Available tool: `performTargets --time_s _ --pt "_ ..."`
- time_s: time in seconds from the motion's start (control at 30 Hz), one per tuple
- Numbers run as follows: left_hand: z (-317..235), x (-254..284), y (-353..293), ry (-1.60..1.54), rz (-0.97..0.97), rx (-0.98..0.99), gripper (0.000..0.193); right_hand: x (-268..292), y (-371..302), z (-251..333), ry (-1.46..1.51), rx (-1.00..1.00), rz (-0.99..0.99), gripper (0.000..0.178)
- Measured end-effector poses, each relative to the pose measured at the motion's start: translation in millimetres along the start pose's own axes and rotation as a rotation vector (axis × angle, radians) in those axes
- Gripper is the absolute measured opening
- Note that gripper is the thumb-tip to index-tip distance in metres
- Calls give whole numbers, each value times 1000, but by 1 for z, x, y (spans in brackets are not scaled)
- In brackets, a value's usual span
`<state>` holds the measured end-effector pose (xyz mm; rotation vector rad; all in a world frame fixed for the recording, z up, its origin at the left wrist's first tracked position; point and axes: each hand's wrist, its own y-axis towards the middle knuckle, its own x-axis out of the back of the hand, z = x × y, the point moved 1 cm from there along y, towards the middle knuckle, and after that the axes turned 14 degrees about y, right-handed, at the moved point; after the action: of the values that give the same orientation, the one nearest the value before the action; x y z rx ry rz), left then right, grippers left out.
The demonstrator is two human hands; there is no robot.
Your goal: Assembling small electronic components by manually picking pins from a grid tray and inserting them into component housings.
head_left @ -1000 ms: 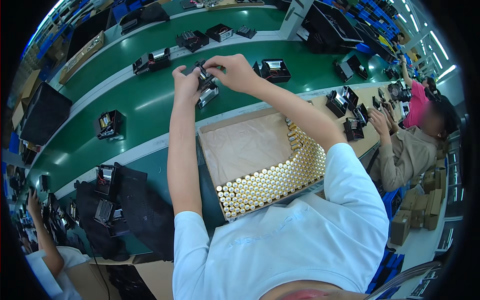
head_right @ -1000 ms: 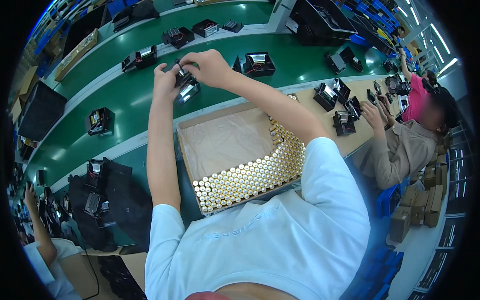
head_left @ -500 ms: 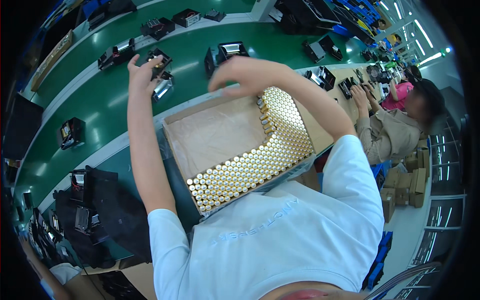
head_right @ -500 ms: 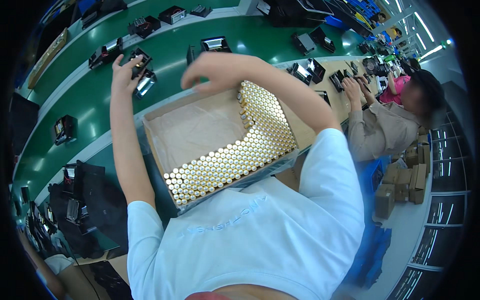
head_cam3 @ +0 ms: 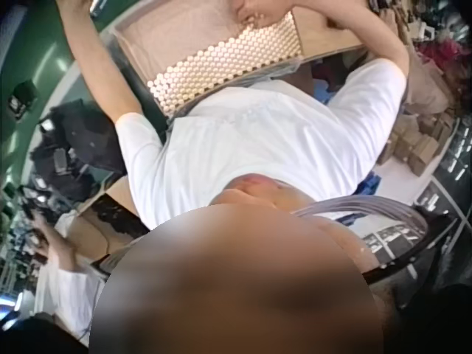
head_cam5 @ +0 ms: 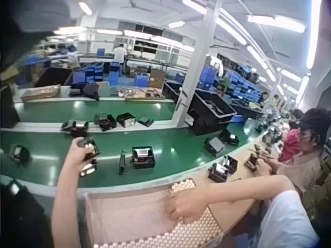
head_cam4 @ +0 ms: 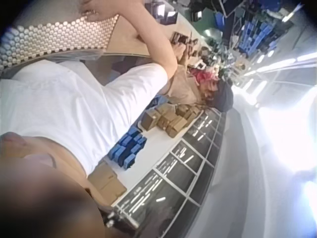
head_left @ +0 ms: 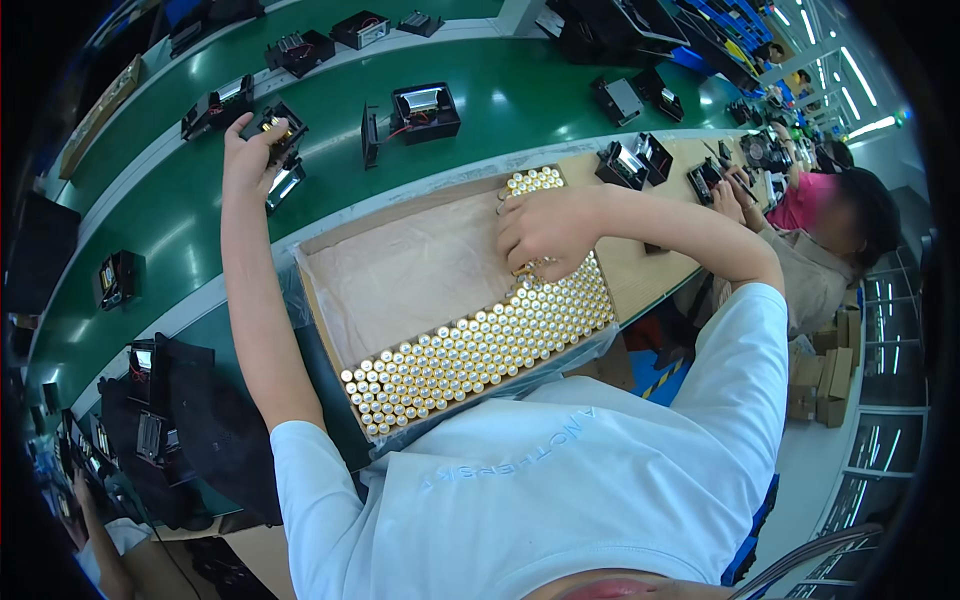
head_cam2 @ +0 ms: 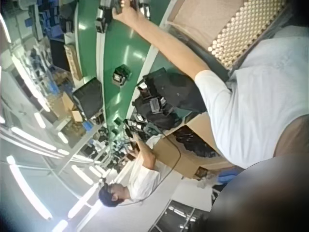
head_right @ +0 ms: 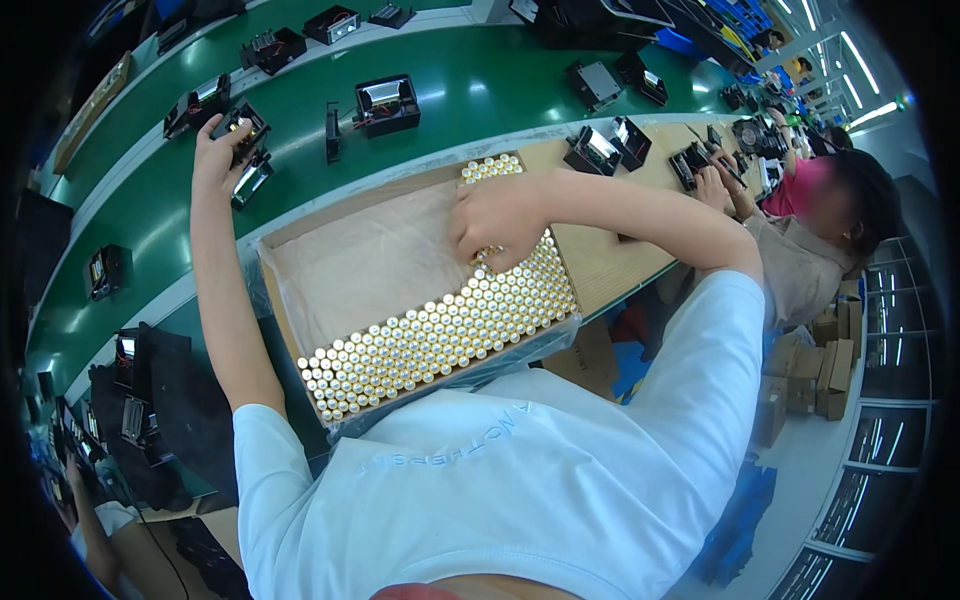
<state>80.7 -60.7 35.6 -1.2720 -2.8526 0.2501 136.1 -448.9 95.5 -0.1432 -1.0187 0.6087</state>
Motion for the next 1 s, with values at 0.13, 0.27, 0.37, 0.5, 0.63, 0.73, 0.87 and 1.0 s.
performTargets --time_s 0.13,0.27,0.37,0.5,0.63,0.73,0.87,1.0 --pt "1 1 -4 78 27 0 66 -3 -3 -4 -102 122 -41 21" --pt "-3 1 -9 90 12 35 65 -8 -4 -9 -179 243 -129 21" --pt "-4 2 -11 96 3 44 66 -7 -6 -8 -234 306 -167 19" --pt "-4 4 -10 97 11 43 67 -3 -2 -7 -320 351 -197 13" --pt "-3 3 -11 130 26 -2 58 -4 11 -15 -313 405 -329 9" --pt "-7 4 -10 132 13 25 51 9 38 -23 -89 337 -467 7" --pt "-8 16 -8 131 -6 48 44 100 108 -17 280 -49 -854 18" --pt "-5 25 3 93 -3 15 42 173 177 -42 211 -243 -1002 40"
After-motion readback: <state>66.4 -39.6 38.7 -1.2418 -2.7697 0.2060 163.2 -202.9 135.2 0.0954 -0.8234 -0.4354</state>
